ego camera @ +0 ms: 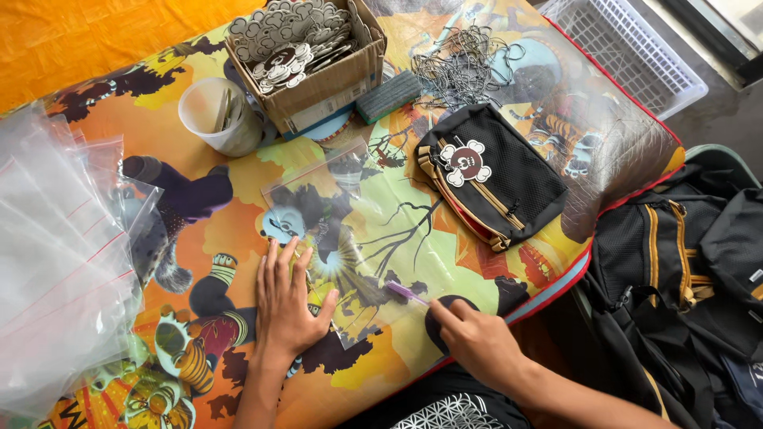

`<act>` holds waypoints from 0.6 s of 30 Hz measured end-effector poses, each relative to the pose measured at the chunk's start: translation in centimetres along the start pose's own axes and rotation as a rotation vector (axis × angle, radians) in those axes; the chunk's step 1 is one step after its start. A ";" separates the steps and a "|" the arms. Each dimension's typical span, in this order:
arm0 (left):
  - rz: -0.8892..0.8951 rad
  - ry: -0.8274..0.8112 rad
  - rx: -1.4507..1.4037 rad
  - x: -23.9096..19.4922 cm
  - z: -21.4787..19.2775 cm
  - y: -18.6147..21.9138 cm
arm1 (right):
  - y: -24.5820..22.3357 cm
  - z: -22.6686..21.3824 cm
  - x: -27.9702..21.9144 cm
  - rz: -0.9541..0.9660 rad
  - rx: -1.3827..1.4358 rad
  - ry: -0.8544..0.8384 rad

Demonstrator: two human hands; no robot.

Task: The person places a black pouch into a clear plastic bag and seals it. They then pick up a small rectangular item from a container and place it inside the bag with the pouch before sealing the bag completely.

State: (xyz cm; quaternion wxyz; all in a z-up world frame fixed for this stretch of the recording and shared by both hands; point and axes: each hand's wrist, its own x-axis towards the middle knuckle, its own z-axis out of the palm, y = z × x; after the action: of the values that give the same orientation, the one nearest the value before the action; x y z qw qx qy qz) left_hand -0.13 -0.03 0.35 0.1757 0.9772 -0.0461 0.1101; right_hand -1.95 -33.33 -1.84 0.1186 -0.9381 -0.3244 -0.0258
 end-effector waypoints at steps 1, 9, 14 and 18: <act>0.000 0.002 0.003 0.2 0.1 0.0 | 1.4 0.6 -0.1 -0.002 0.001 0.003; 0.010 -0.005 -0.006 0.1 -0.2 0.2 | -1.0 0.9 -4.0 0.236 0.130 0.034; -0.001 -0.019 -0.006 0.2 0.0 0.0 | 0.9 -0.6 -3.6 0.553 0.074 0.079; 0.003 -0.025 -0.034 0.1 -0.2 -0.1 | -1.3 0.8 -3.3 0.373 0.177 0.078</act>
State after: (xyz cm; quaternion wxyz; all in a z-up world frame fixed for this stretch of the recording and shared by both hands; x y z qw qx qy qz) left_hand -0.04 0.13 0.54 0.1916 0.9753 -0.0515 0.0972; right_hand -5.34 -34.11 -2.80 0.2156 -0.9661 -0.1414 -0.0111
